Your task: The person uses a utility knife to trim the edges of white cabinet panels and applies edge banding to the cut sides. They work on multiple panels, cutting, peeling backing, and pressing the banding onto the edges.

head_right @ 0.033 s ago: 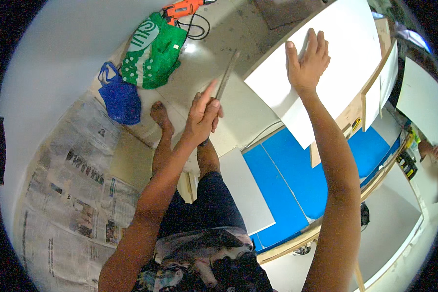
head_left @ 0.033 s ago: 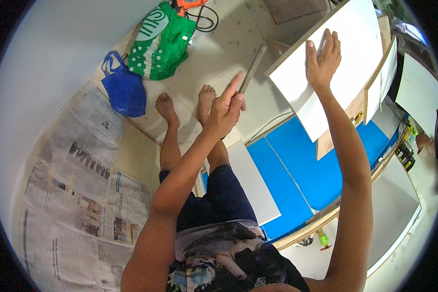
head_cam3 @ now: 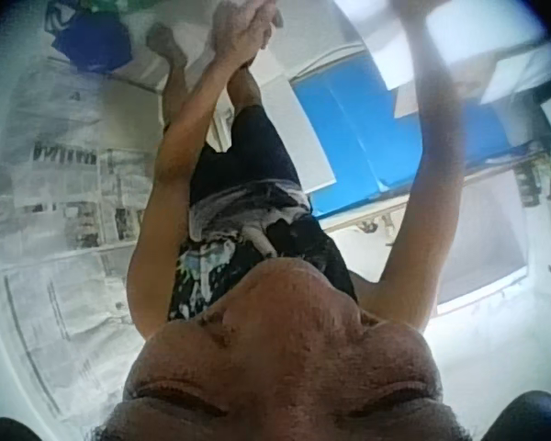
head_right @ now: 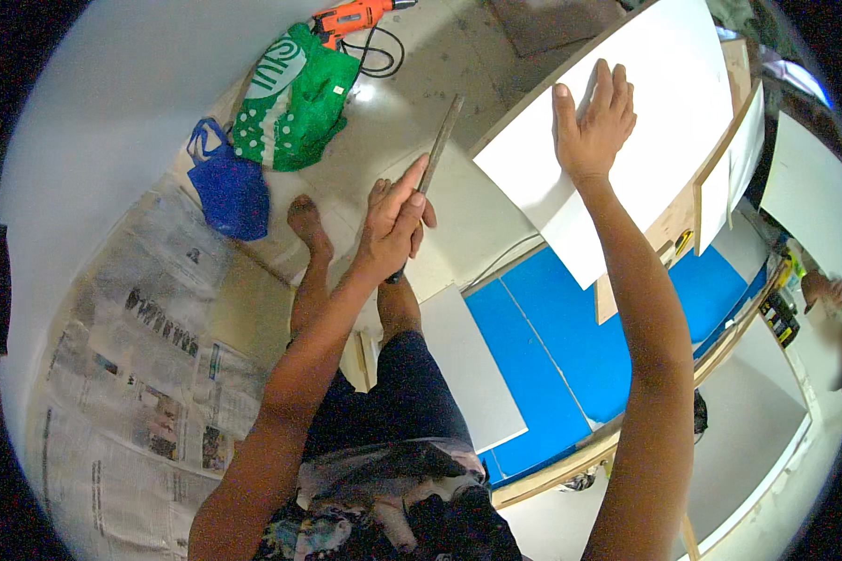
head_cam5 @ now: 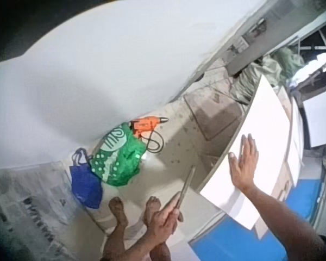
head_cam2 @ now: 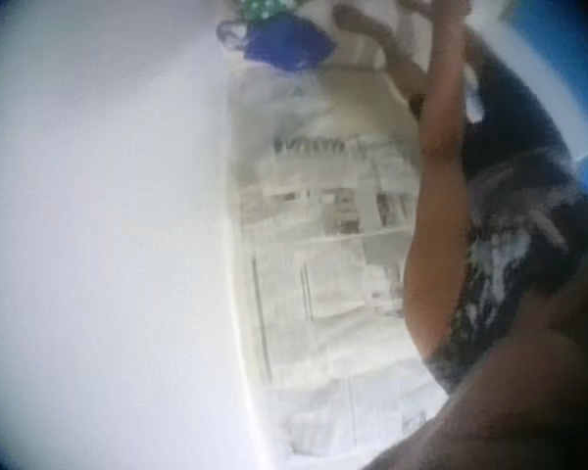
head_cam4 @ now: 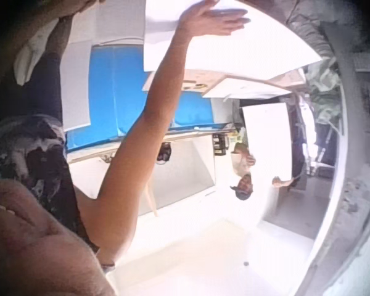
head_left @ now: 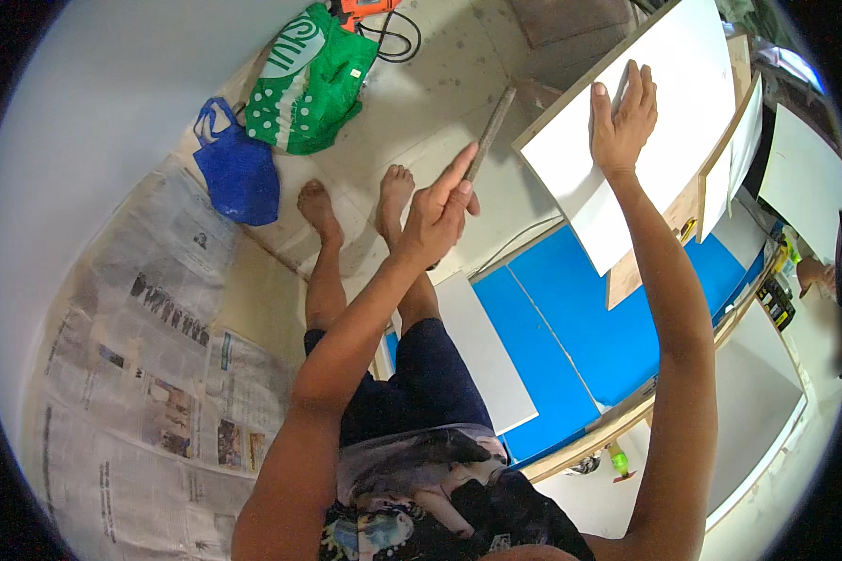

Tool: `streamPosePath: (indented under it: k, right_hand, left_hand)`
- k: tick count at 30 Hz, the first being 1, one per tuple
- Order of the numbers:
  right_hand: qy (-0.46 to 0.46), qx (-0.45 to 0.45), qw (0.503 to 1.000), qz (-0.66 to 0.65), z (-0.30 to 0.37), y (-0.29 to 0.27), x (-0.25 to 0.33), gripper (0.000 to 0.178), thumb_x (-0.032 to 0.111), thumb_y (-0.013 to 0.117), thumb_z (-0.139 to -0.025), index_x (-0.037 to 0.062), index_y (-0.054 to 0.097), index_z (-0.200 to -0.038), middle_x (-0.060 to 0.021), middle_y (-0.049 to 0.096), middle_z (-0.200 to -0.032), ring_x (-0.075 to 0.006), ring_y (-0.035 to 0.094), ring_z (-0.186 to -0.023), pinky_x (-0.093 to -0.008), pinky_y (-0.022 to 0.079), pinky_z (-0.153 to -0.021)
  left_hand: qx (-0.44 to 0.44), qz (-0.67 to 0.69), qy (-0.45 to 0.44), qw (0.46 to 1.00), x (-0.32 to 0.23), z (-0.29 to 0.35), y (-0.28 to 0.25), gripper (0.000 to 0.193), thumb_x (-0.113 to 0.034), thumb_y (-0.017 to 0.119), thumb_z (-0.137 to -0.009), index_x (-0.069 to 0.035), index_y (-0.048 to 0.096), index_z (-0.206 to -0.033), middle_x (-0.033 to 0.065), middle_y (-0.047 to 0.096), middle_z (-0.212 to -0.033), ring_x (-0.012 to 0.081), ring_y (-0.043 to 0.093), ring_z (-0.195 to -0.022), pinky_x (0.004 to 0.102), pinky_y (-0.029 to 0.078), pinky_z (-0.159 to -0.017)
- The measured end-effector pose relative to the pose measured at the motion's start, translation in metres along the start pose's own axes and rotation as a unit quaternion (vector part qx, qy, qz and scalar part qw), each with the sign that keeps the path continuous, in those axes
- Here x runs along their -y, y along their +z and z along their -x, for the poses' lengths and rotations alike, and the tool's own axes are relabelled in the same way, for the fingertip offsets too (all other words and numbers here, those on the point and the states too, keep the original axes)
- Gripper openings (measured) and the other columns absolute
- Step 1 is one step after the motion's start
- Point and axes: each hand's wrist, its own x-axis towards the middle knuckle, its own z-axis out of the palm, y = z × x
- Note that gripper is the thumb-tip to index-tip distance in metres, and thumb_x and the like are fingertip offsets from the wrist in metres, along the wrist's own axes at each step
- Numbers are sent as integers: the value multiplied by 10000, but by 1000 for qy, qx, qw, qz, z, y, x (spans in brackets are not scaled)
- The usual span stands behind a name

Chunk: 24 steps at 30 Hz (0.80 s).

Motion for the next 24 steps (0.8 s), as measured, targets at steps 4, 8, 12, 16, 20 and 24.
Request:
streamPosePath:
  k: [4, 8, 12, 16, 20, 24]
  right_hand:
    - [-8, 2, 1000, 12, -1, 0, 0, 750, 568, 476, -945, 52, 352, -1474, -248, 287, -1529, -461, 218, -1422, -561, 159, -1143]
    - [-8, 16, 999, 30, -1, -1, 3, 737, 544, 453, -959, 36, 333, -1480, -266, 272, -1531, -476, 216, -1419, -559, 154, -1144]
    - [-7, 26, 999, 32, -4, 2, 4, 750, 541, 441, -961, 23, 308, -1488, -283, 253, -1533, -484, 204, -1421, -563, 141, -1145]
    - [2, 40, 999, 31, 3, -1, 1, 771, 551, 434, -959, 20, 283, -1497, -283, 229, -1541, -481, 178, -1431, -571, 128, -1146]
    - [-1, 39, 999, 34, -2, -1, 3, 759, 537, 428, -963, 24, 274, -1501, -281, 219, -1545, -479, 162, -1436, -575, 119, -1148]
    - [5, 47, 998, 39, 0, -1, 4, 750, 525, 427, -964, 27, 272, -1502, -282, 215, -1546, -477, 160, -1437, -576, 116, -1150]
  left_hand:
    - [65, 57, -24, 996, 9, 10, 2, 493, -162, 354, -1038, -71, 311, -1521, -13, 470, -509, 94, 374, -378, 271, 442, -671]
    - [91, 100, 18, 991, 14, 13, 15, 510, -137, 361, -1036, -101, 283, -1538, -22, 406, -485, 90, 378, -371, 225, 337, -359]
    - [87, 110, -25, 990, 0, -38, 16, 494, -140, 385, -1034, -154, 337, -1525, -33, 392, -514, 69, 376, -385, 238, 365, -373]
    - [107, 96, -49, 988, 1, -5, 0, 487, -159, 373, -1041, -145, 329, -1526, -47, 398, -561, 44, 354, -406, 235, 364, -371]
    - [78, 84, -26, 993, -1, -11, 19, 486, -194, 398, -1045, -130, 336, -1523, 9, 548, -644, 29, 371, -488, 224, 349, -421]
    - [123, 81, -51, 988, 7, -36, 2, 504, -148, 388, -1041, -162, 304, -1537, -56, 366, -547, 55, 346, -408, 225, 357, -371]
